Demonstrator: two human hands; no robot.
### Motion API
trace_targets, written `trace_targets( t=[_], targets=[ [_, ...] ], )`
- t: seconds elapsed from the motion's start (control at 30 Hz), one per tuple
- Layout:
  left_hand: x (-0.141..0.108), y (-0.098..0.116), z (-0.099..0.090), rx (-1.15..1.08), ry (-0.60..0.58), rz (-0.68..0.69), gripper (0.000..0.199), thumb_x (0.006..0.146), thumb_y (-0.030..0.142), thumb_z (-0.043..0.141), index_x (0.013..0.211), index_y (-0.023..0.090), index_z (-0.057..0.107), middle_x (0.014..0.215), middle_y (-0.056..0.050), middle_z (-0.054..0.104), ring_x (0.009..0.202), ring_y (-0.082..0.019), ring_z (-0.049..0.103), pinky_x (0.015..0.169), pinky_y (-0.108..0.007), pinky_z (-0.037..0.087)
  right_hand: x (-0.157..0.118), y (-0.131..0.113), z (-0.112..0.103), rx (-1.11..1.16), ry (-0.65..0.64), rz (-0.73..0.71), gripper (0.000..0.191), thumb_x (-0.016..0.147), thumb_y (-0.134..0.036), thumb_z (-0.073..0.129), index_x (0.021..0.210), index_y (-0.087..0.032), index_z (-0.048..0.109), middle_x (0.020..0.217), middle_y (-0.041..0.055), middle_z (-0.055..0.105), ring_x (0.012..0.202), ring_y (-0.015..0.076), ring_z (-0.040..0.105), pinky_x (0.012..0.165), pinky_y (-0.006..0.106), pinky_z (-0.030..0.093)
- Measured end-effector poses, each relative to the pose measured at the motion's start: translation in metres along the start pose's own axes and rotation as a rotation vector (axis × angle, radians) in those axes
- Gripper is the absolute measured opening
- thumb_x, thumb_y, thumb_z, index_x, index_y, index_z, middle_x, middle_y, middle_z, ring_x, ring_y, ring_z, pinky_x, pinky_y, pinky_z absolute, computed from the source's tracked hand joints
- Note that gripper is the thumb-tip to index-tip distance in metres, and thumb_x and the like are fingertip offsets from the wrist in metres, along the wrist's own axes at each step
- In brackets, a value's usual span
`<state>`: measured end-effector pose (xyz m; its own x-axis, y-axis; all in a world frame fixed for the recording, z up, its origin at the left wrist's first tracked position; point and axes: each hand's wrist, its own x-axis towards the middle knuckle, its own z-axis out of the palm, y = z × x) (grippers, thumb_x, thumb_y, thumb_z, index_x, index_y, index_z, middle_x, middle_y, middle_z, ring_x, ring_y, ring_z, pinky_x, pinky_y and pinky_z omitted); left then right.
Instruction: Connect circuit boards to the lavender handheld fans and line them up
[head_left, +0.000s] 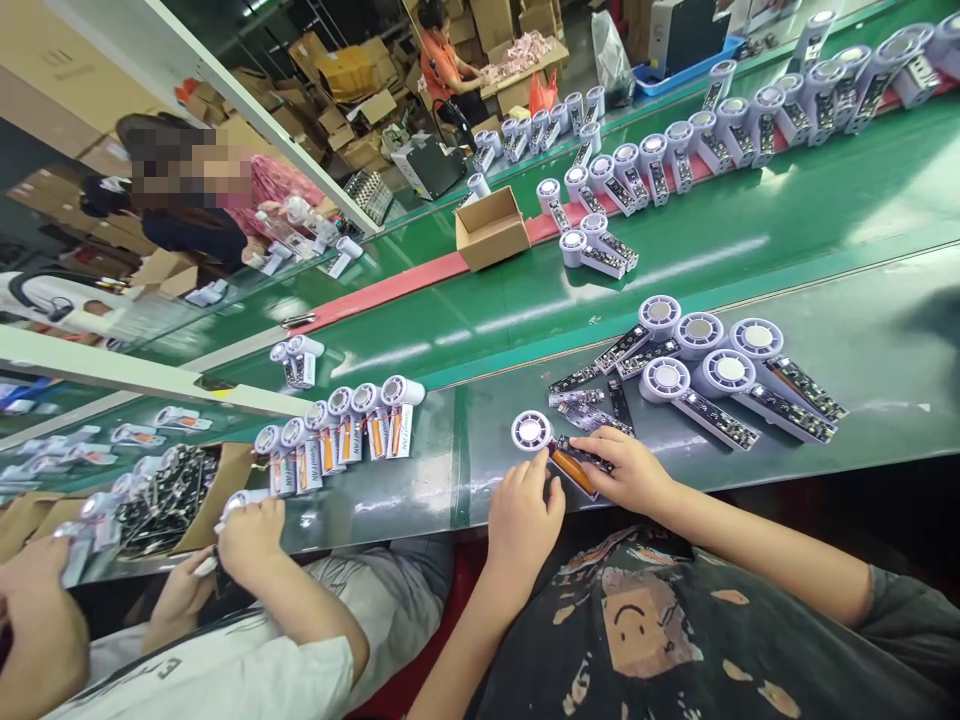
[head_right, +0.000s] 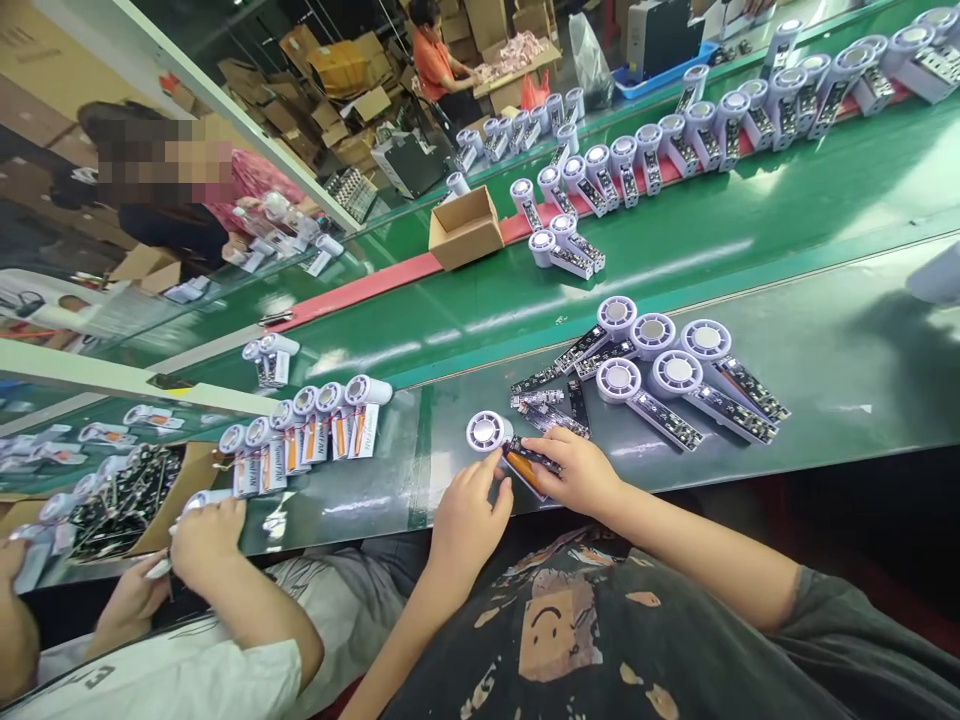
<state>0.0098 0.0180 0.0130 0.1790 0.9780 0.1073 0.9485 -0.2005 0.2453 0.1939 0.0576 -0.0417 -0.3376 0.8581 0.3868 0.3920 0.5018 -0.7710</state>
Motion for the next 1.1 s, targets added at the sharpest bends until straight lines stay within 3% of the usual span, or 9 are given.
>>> trace_targets(
  t=[0.17,0.4,0.47,0.57,0.67,0.8,0.87,0.97,1.1],
  targets=[
    [0.006,0.005,0.0,0.058,-0.052,-0.047,0.032,0.087,0.015,0.052,0.116,0.016,0.063,0.088,-0.007,0.07,0.085,-0.024,0.066,0.074,-0.036,0.053,-0.002,0.002,0.001,-0.008,0.008,-0.051,0.032,0.083,-0.016,0.058,0.112,-0.018,0.07,0.083,0.006,0.067,0.072,0.015,0.065,0.067,0.026,0.055],
    [0.014,0.01,-0.012,0.168,-0.213,-0.026,0.032,0.089,0.017,0.052,0.117,0.015,0.066,0.094,-0.01,0.073,0.089,-0.028,0.069,0.074,-0.04,0.055,-0.001,0.0,0.0,-0.082,-0.035,-0.039,0.032,0.085,-0.019,0.058,0.116,-0.02,0.069,0.089,0.0068,0.069,0.079,0.0165,0.067,0.072,0.028,0.056],
    [0.01,0.004,-0.017,0.081,-0.18,0.005,0.031,0.091,0.018,0.049,0.116,0.015,0.066,0.098,-0.01,0.074,0.089,-0.026,0.069,0.078,-0.039,0.056,0.0,-0.001,-0.001,-0.077,-0.045,-0.029,0.033,0.086,-0.019,0.057,0.116,-0.021,0.069,0.089,0.0066,0.068,0.079,0.0161,0.066,0.071,0.028,0.056],
    [0.007,-0.012,-0.023,-0.009,-0.002,0.011,0.031,0.091,0.014,0.046,0.112,0.018,0.068,0.101,-0.009,0.075,0.092,-0.022,0.069,0.083,-0.036,0.056,0.0,0.0,0.0,-0.055,-0.038,-0.044,0.032,0.086,-0.018,0.056,0.116,-0.021,0.069,0.087,0.0056,0.066,0.077,0.0158,0.065,0.069,0.027,0.056],
    [0.017,-0.03,-0.023,0.026,0.111,0.058,0.049,0.08,0.003,0.049,0.125,0.019,0.06,0.128,-0.012,0.065,0.118,-0.027,0.06,0.1,-0.043,0.05,0.0,0.004,0.003,-0.03,0.004,-0.047,0.032,0.085,-0.017,0.057,0.114,-0.022,0.07,0.094,0.0063,0.063,0.079,0.015,0.063,0.071,0.029,0.056],
    [0.04,-0.043,-0.016,-0.002,-0.102,0.275,0.07,0.075,0.003,0.054,0.141,0.026,0.046,0.156,-0.009,0.038,0.146,-0.028,0.032,0.115,-0.05,0.035,0.002,0.003,0.0,-0.021,0.023,-0.075,0.033,0.083,-0.015,0.057,0.113,-0.023,0.07,0.103,0.0076,0.059,0.077,0.0135,0.06,0.071,0.03,0.057],
    [0.047,-0.043,-0.013,-0.018,-0.145,0.29,0.063,0.079,0.009,0.058,0.138,0.029,0.049,0.15,-0.009,0.044,0.139,-0.027,0.04,0.112,-0.048,0.039,0.003,-0.004,-0.01,-0.075,-0.031,-0.087,0.034,0.085,-0.015,0.055,0.114,-0.022,0.069,0.099,0.0072,0.06,0.08,0.0148,0.061,0.072,0.029,0.056],
    [0.047,-0.036,-0.012,-0.03,-0.089,0.17,0.052,0.078,0.022,0.07,0.128,0.028,0.058,0.123,-0.009,0.058,0.113,-0.027,0.056,0.099,-0.045,0.048,0.005,-0.02,-0.027,-0.222,-0.135,-0.023,0.031,0.087,-0.018,0.056,0.115,-0.021,0.07,0.097,0.0073,0.06,0.08,0.0162,0.063,0.073,0.03,0.056],
    [0.04,-0.024,-0.011,-0.153,-0.073,0.118,0.049,0.073,0.024,0.077,0.12,0.026,0.062,0.105,-0.005,0.055,0.097,-0.022,0.058,0.089,-0.038,0.051,0.011,-0.032,-0.041,-0.359,-0.244,0.032,0.024,0.089,-0.023,0.06,0.109,-0.022,0.073,0.093,0.0062,0.06,0.075,0.0163,0.062,0.071,0.03,0.055]
  ],
)
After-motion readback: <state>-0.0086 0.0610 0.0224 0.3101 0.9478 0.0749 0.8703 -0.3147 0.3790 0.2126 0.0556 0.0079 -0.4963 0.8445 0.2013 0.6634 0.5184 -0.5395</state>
